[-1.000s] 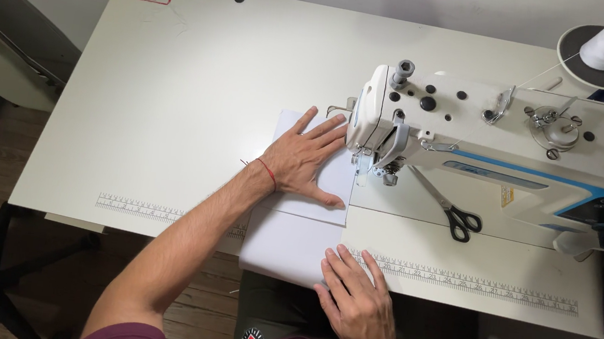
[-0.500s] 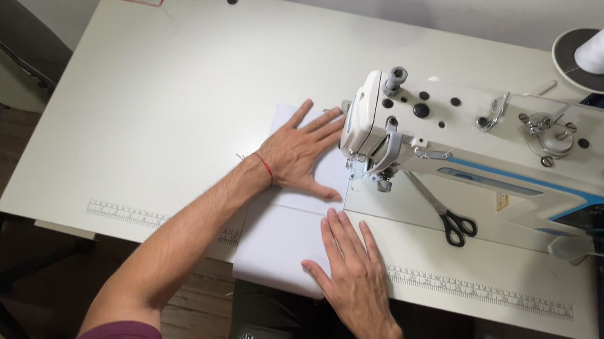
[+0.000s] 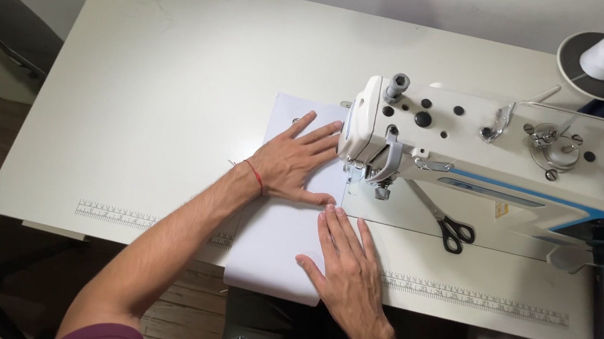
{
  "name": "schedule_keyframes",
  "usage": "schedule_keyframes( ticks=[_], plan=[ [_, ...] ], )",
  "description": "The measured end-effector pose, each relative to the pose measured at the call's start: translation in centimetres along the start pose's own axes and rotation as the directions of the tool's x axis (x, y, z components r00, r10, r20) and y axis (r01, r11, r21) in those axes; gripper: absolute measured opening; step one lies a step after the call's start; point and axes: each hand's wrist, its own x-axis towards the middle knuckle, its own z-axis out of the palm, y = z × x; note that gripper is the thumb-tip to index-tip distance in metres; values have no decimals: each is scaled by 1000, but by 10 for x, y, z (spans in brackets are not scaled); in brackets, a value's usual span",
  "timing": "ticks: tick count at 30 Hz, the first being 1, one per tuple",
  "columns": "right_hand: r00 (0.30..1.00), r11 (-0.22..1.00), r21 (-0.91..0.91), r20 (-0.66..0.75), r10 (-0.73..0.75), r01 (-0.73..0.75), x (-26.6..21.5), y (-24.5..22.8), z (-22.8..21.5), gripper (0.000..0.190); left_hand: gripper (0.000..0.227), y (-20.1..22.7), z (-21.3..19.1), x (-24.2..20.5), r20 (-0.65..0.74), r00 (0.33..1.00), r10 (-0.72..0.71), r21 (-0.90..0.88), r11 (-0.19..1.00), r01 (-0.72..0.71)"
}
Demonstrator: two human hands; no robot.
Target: Folding and cutting a strip of paper using scissors at a sewing workstation.
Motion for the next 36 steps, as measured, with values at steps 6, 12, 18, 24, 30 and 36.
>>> schedule_keyframes(
  ticks=[6,12,18,24,30,36],
  plan=[
    [1000,1000,-11,20,-8,8,-10,-3,-4,74,126,-10,3,3,4,998,-65,19,998,65],
    [998,998,63,58,-2,-2,-28,-10,-21,69,127,-12,-4,8,-11,998,-68,28,997,68],
    [998,971,238,-54,-15,27,-49,-3,-26,60,130,-20,-8,15,22,998,-64,-3,998,64],
    [899,960,207,-357,254,-189,-92,83,-30,39,131,-26,-8,20,67,995,-75,-15,997,77],
    [776,950,-43,-589,226,-309,-126,173,-55,25,130,-32,-6,24,51,995,-84,41,996,82],
    [780,913,-8,-521,345,-409,-119,178,-54,48,135,-37,-6,28,47,993,-107,59,993,104]
  ],
)
